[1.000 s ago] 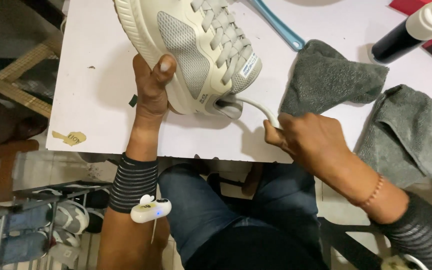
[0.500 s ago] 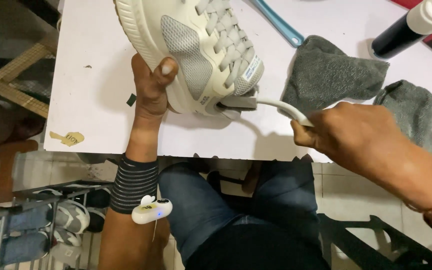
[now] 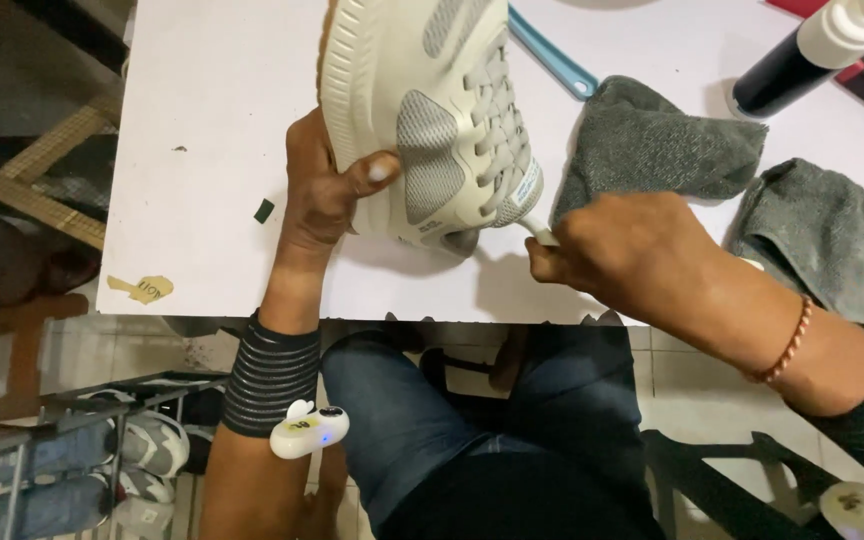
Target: The person applies cleaning foam to a white sneaker and scrubs the interior and upper areas with a small brush. They then wipe the shoe with a gray cloth, repeating the scrubbing and wiping process on the same shoe.
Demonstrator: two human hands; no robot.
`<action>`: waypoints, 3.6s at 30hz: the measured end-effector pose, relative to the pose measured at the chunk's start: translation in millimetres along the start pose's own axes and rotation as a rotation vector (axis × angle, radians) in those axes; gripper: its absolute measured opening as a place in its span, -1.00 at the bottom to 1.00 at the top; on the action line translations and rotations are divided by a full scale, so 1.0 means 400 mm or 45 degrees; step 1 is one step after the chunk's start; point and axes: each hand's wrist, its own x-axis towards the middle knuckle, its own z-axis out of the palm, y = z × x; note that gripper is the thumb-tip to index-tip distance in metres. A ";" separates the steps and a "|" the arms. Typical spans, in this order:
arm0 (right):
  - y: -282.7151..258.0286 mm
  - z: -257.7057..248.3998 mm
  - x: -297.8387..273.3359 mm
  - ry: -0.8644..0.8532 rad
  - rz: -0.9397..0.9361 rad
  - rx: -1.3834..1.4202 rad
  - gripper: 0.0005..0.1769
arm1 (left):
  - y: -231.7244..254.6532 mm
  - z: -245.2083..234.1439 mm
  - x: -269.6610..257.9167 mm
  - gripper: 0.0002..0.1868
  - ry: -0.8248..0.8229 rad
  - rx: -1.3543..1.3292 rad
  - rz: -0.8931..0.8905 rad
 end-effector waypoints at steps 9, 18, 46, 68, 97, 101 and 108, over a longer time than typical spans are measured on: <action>0.018 0.023 -0.013 0.015 0.034 0.027 -0.33 | 0.011 -0.001 -0.002 -0.55 0.043 0.059 -0.030; 0.049 0.029 -0.037 0.064 0.042 -0.047 -0.29 | -0.023 -0.021 -0.003 -0.58 0.132 0.042 -0.068; -0.013 0.138 0.024 0.250 0.143 0.276 -0.25 | -0.064 -0.043 -0.013 -0.45 0.182 -0.134 0.016; -0.011 0.157 0.019 0.258 0.009 0.474 -0.33 | -0.060 -0.035 0.000 -0.90 0.227 -0.116 -0.092; 0.037 0.106 -0.014 0.247 0.147 0.207 -0.15 | -0.033 -0.033 -0.007 -0.30 0.204 -0.254 -0.050; 0.003 0.091 -0.028 0.200 0.345 0.086 -0.19 | -0.056 -0.041 -0.017 -0.42 0.309 -0.294 -0.068; -0.023 0.111 -0.024 0.186 0.307 0.424 -0.21 | -0.058 -0.040 -0.012 -0.35 0.302 -0.229 -0.028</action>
